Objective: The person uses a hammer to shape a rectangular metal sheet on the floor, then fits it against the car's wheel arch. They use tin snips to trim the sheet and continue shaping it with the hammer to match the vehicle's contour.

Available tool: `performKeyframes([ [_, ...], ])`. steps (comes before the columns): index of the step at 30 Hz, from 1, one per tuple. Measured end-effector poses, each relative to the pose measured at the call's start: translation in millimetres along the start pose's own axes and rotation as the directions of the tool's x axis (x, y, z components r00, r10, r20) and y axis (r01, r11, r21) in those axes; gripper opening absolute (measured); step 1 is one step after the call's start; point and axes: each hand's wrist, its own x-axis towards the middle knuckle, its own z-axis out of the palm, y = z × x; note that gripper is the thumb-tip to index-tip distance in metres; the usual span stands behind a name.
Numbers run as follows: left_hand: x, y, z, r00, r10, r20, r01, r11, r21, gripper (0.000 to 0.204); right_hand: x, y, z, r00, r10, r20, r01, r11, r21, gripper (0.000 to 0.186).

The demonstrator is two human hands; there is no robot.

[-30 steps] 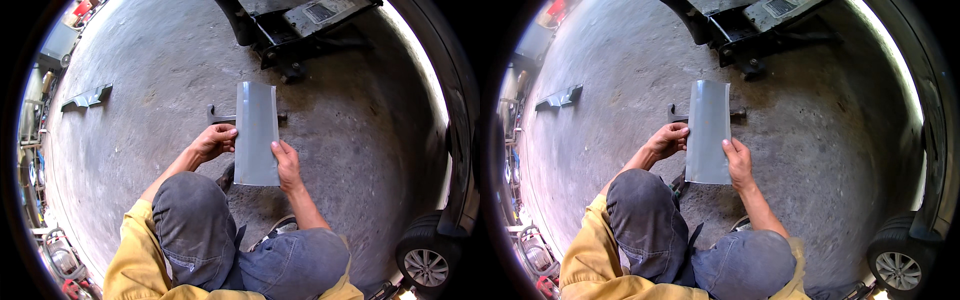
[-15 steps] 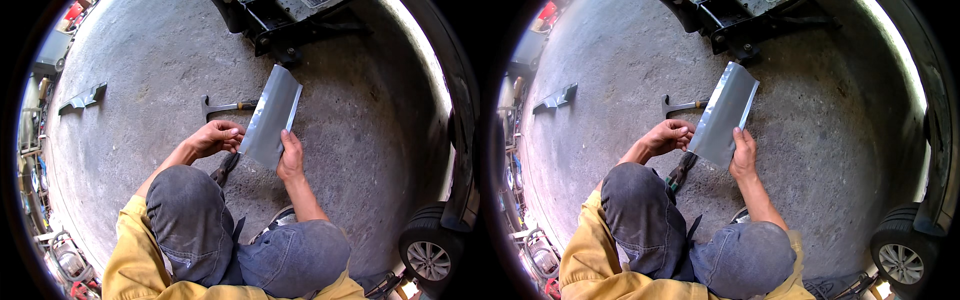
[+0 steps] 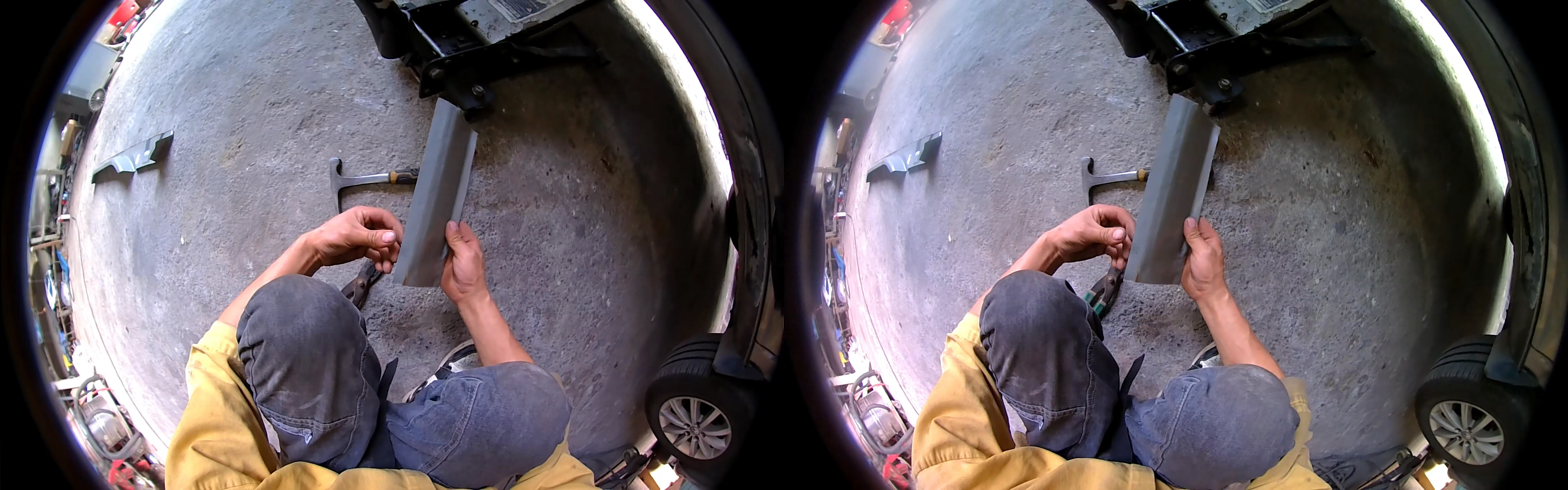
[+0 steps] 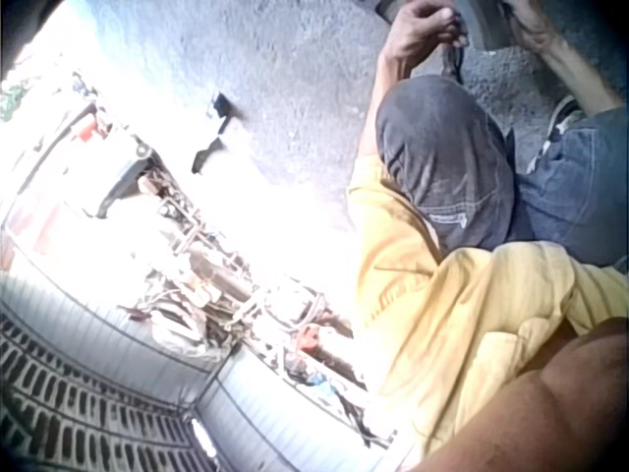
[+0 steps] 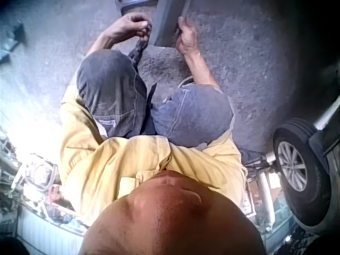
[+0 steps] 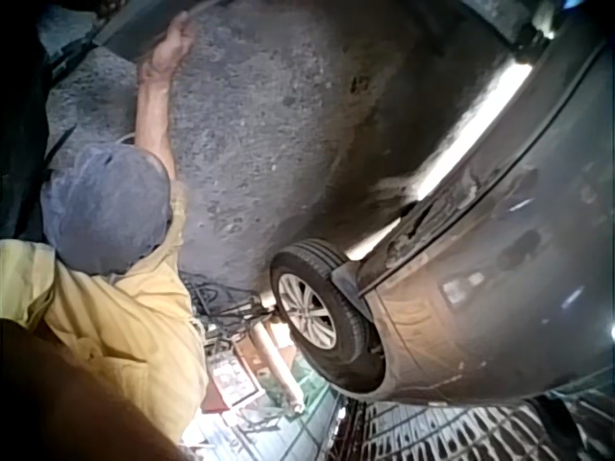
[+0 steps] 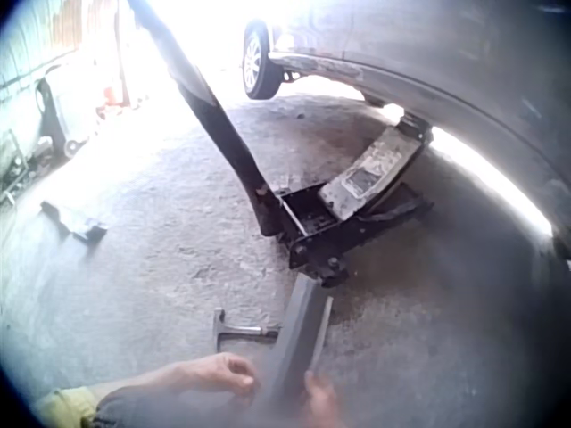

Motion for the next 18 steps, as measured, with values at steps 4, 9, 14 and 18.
performKeyframes([
  [4,-0.8,-3.8,-1.6,1.0,-0.002,0.012,0.001,1.0,0.025,0.028,-2.8,-0.1,4.9,1.0,-0.011,0.016,0.012,0.999,-0.044,0.021],
  [9,-0.9,-6.0,-4.3,1.0,-0.01,0.005,0.009,0.998,0.058,0.028,-1.6,4.1,2.4,0.999,-0.004,0.041,0.007,0.996,-0.087,0.021],
  [14,-2.0,-3.7,-1.5,0.999,-0.037,-0.031,0.039,0.997,0.064,0.024,-3.6,2.3,3.5,0.999,-0.015,0.044,0.02,0.992,-0.125,0.023],
  [18,-5.2,-0.3,-0.8,0.998,-0.03,-0.056,0.032,0.998,0.046,0.018,-2.9,3.5,2.7,0.999,-0.017,0.032,0.02,0.994,-0.11,0.024],
])
